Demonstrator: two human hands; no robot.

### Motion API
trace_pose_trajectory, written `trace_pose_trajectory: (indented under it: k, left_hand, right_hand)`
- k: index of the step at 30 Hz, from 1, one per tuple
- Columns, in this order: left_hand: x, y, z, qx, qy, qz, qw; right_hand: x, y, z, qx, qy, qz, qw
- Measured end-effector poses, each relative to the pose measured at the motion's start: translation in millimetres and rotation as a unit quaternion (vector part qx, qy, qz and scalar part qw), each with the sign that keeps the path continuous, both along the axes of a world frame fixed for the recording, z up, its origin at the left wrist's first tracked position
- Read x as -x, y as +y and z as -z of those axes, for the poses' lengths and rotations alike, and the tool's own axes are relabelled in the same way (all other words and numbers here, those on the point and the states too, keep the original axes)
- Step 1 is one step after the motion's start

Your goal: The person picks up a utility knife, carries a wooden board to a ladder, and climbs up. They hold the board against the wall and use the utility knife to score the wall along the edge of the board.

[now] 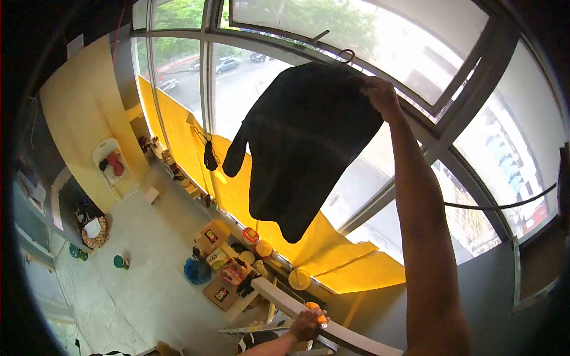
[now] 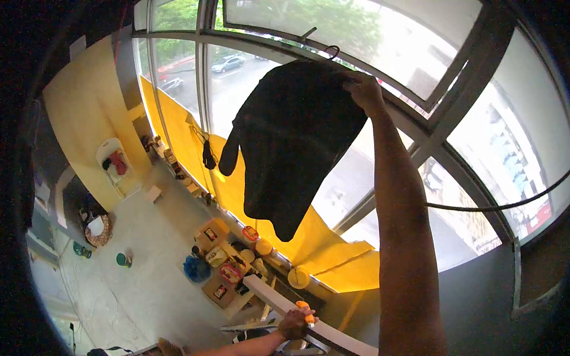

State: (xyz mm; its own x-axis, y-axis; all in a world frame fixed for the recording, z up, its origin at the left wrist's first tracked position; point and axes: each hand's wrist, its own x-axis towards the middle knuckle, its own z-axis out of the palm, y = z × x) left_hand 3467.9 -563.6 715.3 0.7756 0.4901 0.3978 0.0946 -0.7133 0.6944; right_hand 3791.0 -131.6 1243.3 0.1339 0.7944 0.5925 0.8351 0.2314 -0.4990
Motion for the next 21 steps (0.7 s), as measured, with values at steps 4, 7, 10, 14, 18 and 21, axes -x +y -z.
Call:
trace_pose_trajectory:
  k: [4, 7, 10, 14, 18, 21]
  left_hand:
    - [-1, 4, 1, -0.006, 0.004, 0.008, 1.0]
    - [2, 1, 3, -0.018, 0.007, 0.007, 1.0]
    - [0, 3, 7, -0.014, 0.016, 0.019, 1.0]
    - [1, 3, 2, -0.006, 0.03, 0.021, 0.999]
    - [-2, 7, -2, -0.021, 0.054, 0.029, 0.998]
    - [-2, 9, -8, -0.022, 0.054, 0.012, 0.998]
  right_hand:
    - [-18, 47, 4, -0.006, 0.057, -0.035, 0.998]
    - [-2, 50, -1, 0.035, 0.041, 0.005, 0.999]
    - [11, 51, -4, 0.102, 0.026, 0.039, 0.994]
    - [12, 55, 0, 0.102, 0.021, 0.063, 0.993]
    - [-6, 71, 16, 0.038, -0.081, 0.001, 0.996]
    - [-3, 73, 13, 0.011, -0.177, 0.009, 0.984]
